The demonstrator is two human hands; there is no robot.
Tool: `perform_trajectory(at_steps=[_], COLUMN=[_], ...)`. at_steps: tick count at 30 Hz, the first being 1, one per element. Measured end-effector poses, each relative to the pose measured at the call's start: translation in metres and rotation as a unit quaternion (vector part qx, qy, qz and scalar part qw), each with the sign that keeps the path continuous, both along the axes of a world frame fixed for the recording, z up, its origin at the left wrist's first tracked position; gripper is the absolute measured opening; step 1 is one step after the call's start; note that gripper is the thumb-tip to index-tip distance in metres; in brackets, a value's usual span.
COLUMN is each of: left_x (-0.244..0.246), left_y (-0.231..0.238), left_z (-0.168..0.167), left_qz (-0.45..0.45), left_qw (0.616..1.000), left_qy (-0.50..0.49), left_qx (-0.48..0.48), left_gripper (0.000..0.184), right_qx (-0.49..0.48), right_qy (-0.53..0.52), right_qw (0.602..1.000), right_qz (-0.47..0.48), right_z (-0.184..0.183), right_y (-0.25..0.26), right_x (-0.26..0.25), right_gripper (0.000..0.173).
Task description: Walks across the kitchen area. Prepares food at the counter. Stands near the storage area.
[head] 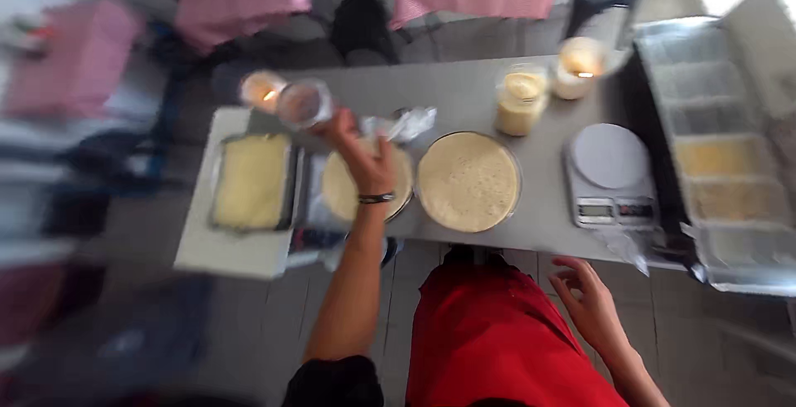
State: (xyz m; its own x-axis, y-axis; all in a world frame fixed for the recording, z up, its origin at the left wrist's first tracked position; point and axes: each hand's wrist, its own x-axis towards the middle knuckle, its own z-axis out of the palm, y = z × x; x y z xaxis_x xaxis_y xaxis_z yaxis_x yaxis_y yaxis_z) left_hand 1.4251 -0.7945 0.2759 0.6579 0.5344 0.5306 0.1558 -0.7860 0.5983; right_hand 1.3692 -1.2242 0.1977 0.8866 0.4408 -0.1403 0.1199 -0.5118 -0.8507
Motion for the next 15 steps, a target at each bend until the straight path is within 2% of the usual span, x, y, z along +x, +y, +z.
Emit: perform_trajectory(at_steps=[3,6,11,13,15], left_x=[-0.082,-0.158,-0.272,-0.315,-0.355], left_y=[-0.048,-0.076,-0.077,-0.070,-0.059], left_z=[-0.005,-0.037,-0.081,-0.098,-0.121], left_qz=[-0.003,-0.022,0.039,0.080,0.116], left_qw=[0.995,0.981,0.965,0.951,0.932], left_qy=[-0.019,-0.021,-0.012,0.006,0.043], left_qx=[-0.102,-0.191,-0.258,-0.298,-0.341], left_gripper=[0.070,0.068,0.065,0.068,0.070], right_qx=[0.000,-0.014,-0.093,-0.141,-0.172], right_qy=[0.054,0.084,0.111,0.151,0.185], right_qw=[0.995,0.983,0.946,0.927,0.923], right_qz=[0.082,0.161,0.291,0.314,0.289], right_z=[-0.006,-0.012,-0.020,-0.041,-0.072], right_y=[0.017,0.045,0.123,0.164,0.208], right_x=[-0.008,-0.018,-0.036,-0.048,-0.064], right_gripper=[0.037,0.039,0.042,0.045,0.043])
